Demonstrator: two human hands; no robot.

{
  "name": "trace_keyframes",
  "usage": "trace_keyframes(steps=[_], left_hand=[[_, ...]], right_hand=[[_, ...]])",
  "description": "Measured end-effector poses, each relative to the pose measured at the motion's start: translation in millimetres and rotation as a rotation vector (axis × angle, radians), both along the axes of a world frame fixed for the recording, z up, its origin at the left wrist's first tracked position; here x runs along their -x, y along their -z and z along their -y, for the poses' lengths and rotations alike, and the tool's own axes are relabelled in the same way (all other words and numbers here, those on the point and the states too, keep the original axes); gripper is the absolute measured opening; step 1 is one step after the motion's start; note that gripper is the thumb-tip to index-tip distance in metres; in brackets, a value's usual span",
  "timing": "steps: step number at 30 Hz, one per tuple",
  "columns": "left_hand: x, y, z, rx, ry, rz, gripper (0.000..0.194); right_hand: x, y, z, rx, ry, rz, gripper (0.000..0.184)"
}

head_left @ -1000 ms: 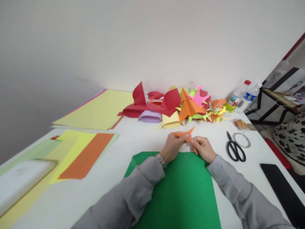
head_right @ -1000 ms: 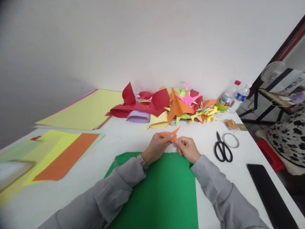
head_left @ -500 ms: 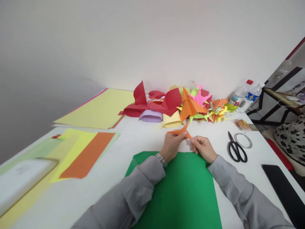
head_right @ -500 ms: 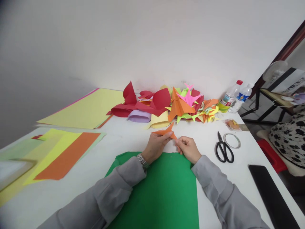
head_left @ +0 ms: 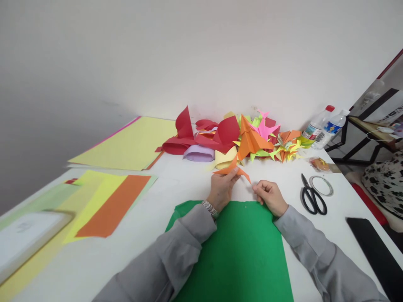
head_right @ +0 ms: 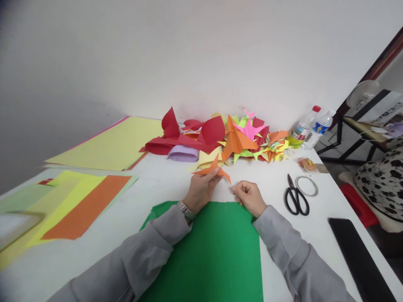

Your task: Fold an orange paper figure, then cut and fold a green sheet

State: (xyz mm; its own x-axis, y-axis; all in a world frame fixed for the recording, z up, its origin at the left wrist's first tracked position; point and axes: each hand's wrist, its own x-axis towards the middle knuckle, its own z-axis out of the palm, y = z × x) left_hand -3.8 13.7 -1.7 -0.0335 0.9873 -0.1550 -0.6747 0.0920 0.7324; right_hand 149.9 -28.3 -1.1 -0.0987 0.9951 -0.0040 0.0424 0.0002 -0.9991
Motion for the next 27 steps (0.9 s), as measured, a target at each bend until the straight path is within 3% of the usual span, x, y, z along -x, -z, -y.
trace_keyframes(steps=[5,11,21,27], left_hand=[[-0.3,-0.1,0.7,-0.030,0.036,0.002,0.025],[-4.3,-2.6,6.5,-0.051,0.069,-0.021,0.022],[-6.1,-1.3,10.8,-0.061,0.163,-0.139,0.022],[-4.6,-0.7,8.4,-0.033,0.183,-0.015,0.022]], right_hand=[[-1.9,5.1,-3.4,0.031,0.100,-0.143,0.044],[1.4,-0.3,-1.4,0.065,-0.015,-0.041,0.046],[2.2,-1.4,0.9,0.004,-0.023,0.026,0.047],[1.6,-1.2,3.3,-0.019,0.067,-0.067,0.038]])
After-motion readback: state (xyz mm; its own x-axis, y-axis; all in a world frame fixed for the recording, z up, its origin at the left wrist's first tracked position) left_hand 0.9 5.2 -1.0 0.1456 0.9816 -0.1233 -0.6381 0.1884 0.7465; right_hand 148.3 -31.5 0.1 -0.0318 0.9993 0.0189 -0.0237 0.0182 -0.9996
